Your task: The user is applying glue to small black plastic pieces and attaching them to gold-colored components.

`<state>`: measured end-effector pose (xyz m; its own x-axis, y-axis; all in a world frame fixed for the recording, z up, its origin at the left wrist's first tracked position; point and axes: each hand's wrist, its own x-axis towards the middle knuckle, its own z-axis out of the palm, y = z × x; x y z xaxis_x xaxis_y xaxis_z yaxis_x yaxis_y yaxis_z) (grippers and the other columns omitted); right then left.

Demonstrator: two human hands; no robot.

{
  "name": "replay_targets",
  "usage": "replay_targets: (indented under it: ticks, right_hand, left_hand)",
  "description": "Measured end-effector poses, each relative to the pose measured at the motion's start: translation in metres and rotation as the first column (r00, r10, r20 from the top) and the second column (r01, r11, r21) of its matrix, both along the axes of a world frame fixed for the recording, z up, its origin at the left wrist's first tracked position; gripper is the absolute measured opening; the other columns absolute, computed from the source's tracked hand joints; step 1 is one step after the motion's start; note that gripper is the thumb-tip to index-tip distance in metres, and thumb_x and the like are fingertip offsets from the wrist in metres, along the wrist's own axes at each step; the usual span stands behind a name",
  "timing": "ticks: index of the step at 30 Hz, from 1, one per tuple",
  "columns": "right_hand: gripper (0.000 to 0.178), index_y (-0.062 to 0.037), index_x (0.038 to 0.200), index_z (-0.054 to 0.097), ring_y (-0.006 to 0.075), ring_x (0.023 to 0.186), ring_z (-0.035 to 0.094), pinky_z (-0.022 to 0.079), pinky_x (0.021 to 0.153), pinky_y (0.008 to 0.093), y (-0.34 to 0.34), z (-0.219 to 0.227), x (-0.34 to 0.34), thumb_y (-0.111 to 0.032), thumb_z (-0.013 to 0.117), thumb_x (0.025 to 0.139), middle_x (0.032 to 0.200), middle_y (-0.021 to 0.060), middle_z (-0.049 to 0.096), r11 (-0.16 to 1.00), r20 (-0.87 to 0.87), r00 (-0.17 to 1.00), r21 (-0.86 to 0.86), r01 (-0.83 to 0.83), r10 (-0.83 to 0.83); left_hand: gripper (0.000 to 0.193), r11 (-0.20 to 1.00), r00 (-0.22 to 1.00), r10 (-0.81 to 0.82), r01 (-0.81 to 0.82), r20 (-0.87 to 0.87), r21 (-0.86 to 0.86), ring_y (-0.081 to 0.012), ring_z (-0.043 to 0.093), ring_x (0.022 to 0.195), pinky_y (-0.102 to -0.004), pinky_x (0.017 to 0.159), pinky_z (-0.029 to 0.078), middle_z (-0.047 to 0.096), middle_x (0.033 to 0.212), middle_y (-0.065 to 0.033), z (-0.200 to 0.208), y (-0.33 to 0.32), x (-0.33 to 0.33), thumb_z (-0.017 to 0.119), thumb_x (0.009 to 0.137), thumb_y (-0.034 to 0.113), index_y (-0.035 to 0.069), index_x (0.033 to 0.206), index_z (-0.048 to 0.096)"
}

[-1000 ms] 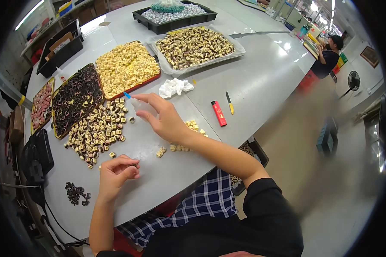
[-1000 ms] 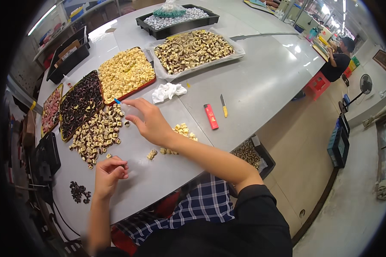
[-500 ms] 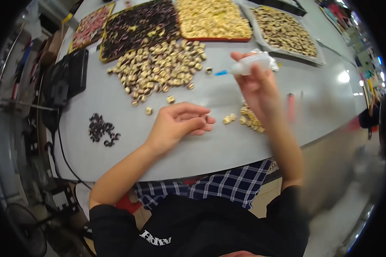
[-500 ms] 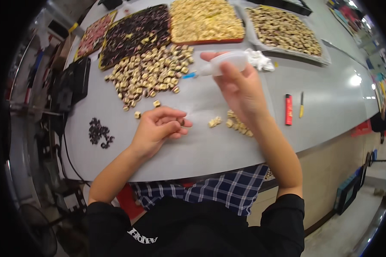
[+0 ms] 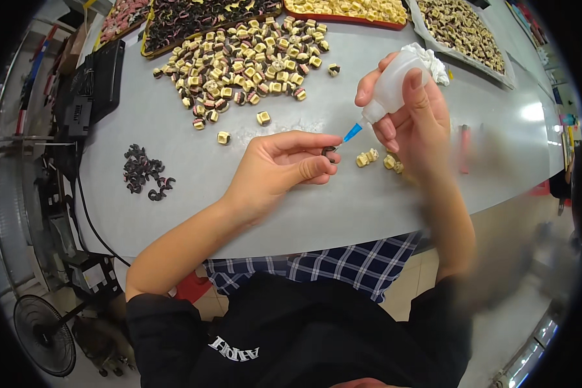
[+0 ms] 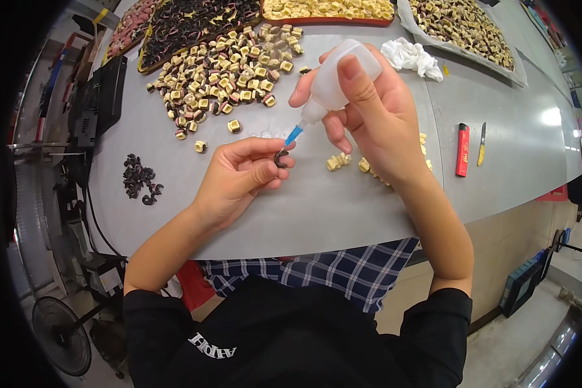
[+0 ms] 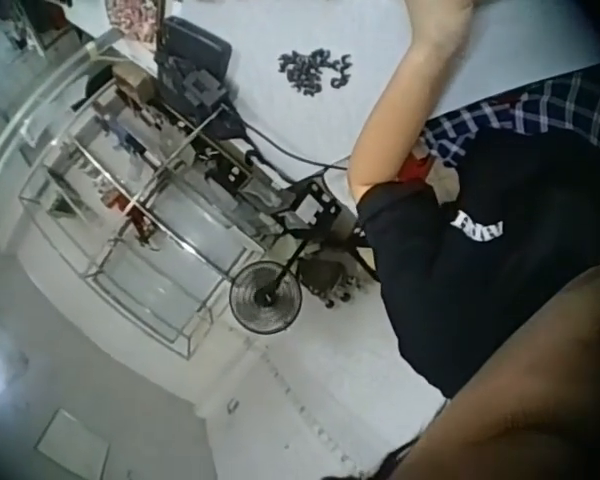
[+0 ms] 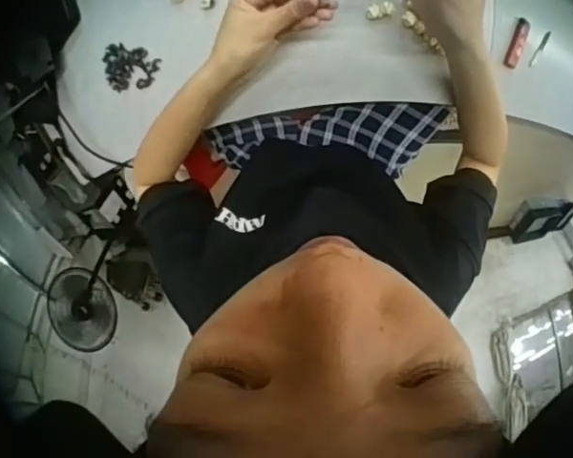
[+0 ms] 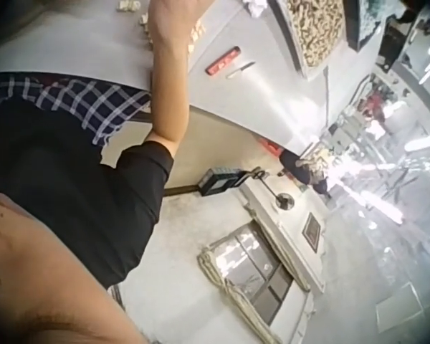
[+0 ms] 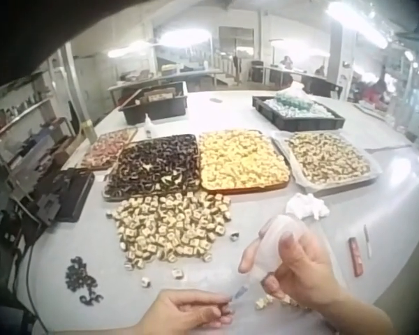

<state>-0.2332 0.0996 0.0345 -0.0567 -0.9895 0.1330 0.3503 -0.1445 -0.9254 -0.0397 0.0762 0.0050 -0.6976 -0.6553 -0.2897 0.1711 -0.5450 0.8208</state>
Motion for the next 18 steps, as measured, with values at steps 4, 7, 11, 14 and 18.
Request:
replay_targets:
  ticks: [4,7,11,14,18]
  right_hand:
    - [0.037,-0.0027,0.101,0.044,0.0064,0.041,0.041,0.033,0.035,0.0178,0.002,-0.002,-0.001,-0.039,0.042,0.093,0.083,0.0172,0.061,1.0,-0.031,0.999,-0.027,0.008,-0.009]
    - [0.036,-0.002,0.1,0.044,0.0066,0.039,0.04,0.032,0.035,0.0176,0.004,-0.003,-0.002,-0.037,0.043,0.093,0.081,0.0168,0.061,0.999,-0.042,0.999,-0.042,-0.021,0.019]
    - [0.042,-0.0016,0.106,0.043,0.0033,0.041,0.035,0.029,0.036,0.0146,0.009,0.002,0.003,-0.042,0.038,0.093,0.078,0.0155,0.057,0.999,-0.133,0.991,-0.038,-0.033,0.028]
    - [0.044,-0.001,0.104,0.042,0.0033,0.04,0.036,0.029,0.035,0.0151,0.011,0.002,0.007,-0.043,0.04,0.092,0.075,0.0164,0.058,0.999,-0.145,0.989,-0.036,-0.032,0.026]
    - [0.044,-0.0014,0.103,0.042,0.0032,0.039,0.036,0.028,0.034,0.0156,0.01,0.0,0.008,-0.044,0.041,0.091,0.074,0.0168,0.059,0.998,-0.152,0.988,-0.051,-0.021,0.013]
  left_hand:
    - [0.027,0.999,0.999,-0.045,0.045,0.006,-0.008,-0.0158,0.064,0.077,-0.0228,0.06,0.054,0.063,0.09,-0.0138,0.002,0.001,0.001,0.065,0.078,0.004,-0.002,0.103,0.057]
    - [0.026,0.997,0.996,-0.081,0.082,0.022,-0.013,-0.017,0.064,0.074,-0.0243,0.058,0.054,0.063,0.087,-0.0144,0.003,-0.001,0.001,0.065,0.076,0.001,-0.002,0.101,0.058]
    - [0.023,0.996,0.996,-0.085,0.085,0.028,-0.024,-0.0193,0.065,0.068,-0.0263,0.055,0.055,0.064,0.08,-0.0159,0.003,0.0,0.001,0.064,0.074,-0.004,-0.004,0.096,0.058]
    - [0.021,0.997,0.997,-0.07,0.071,0.02,-0.005,-0.0207,0.065,0.064,-0.0271,0.054,0.055,0.064,0.077,-0.0168,0.003,0.001,0.001,0.062,0.072,-0.009,-0.005,0.092,0.058]
    - [0.021,0.996,0.996,-0.083,0.084,0.039,-0.015,-0.0219,0.065,0.063,-0.0285,0.052,0.055,0.064,0.077,-0.0176,0.004,0.0,0.001,0.059,0.068,-0.015,-0.006,0.088,0.059]
